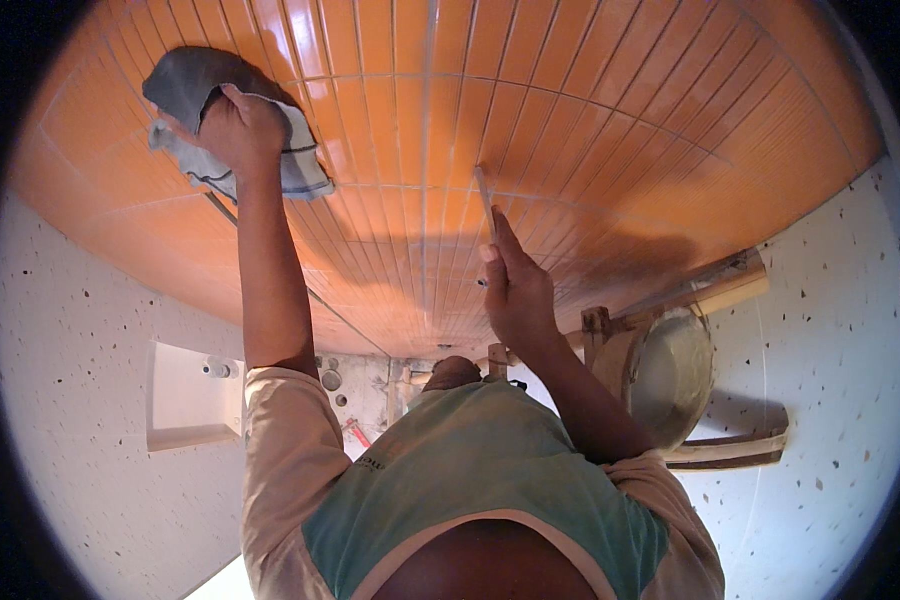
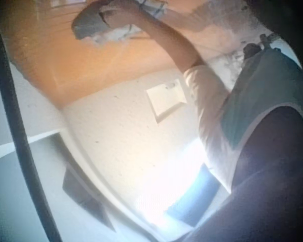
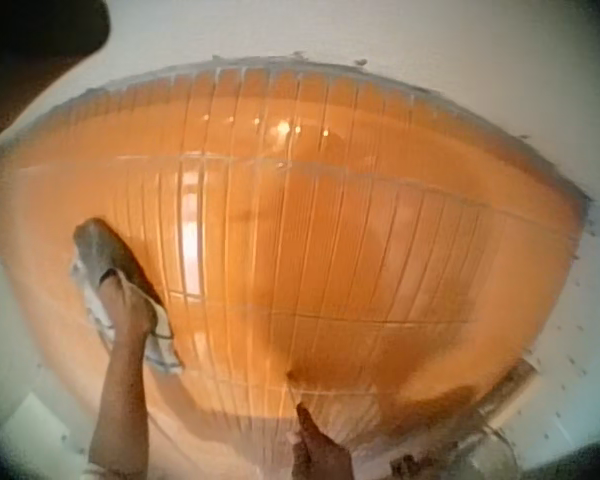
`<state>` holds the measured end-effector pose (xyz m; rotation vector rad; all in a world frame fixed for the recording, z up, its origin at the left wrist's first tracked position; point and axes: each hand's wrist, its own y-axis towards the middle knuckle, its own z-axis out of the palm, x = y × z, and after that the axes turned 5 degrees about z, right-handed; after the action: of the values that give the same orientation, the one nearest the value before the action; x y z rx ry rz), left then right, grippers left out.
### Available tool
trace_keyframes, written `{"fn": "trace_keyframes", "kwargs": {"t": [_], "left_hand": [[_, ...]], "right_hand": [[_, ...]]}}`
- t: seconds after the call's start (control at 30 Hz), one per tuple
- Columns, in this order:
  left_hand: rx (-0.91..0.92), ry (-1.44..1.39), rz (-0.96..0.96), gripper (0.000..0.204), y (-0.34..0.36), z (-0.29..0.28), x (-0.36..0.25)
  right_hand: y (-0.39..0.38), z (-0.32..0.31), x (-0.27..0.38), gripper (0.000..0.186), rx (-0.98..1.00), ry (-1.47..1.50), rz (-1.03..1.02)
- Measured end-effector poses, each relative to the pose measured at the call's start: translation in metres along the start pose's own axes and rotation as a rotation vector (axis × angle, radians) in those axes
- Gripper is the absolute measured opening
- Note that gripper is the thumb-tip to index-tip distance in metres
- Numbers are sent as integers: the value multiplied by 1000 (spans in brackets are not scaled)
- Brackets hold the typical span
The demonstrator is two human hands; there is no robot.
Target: The person applies grout to the gaps between orange wall tiles using a rubber float. They spread the material across the surface and wipe the tiles with a cloth to clean excess grout. The person also uses a small tool to scrape the grout lines for a clean finish.
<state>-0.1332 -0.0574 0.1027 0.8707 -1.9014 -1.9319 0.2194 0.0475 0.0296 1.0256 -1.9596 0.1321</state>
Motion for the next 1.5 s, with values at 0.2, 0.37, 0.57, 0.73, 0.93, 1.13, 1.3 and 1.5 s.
{"fn": "trace_keyframes", "kwargs": {"t": [0.2, 0.37, 0.57, 0.73, 0.93, 1.13, 1.3, 1.5], "left_hand": [[-111, 126, 169, 44, 6, -4, -9], [12, 150, 145, 44, 6, -13, -18], [215, 109, -5, 48, 9, -13, -11], [171, 114, 20, 47, 5, -6, 3], [-27, 97, 72, 46, 3, -2, -4], [-77, 154, 93, 46, 4, -12, -17], [-132, 198, 139, 41, -1, -6, -9], [-64, 83, 31, 37, -1, 5, 6]], "right_hand": [[-4, -6, 5, 52, 199, 40, 222], [-7, -1, -7, 51, -18, 18, -87], [-10, 6, -14, 48, 74, 89, 72], [-8, 8, -16, 46, -5, 80, -25], [-7, 21, -29, 46, -1, 56, -38], [-40, 56, -85, 47, 134, -59, 41], [-53, 40, -91, 48, 316, -72, 188], [-44, 17, -66, 48, 63, 552, 243]]}}
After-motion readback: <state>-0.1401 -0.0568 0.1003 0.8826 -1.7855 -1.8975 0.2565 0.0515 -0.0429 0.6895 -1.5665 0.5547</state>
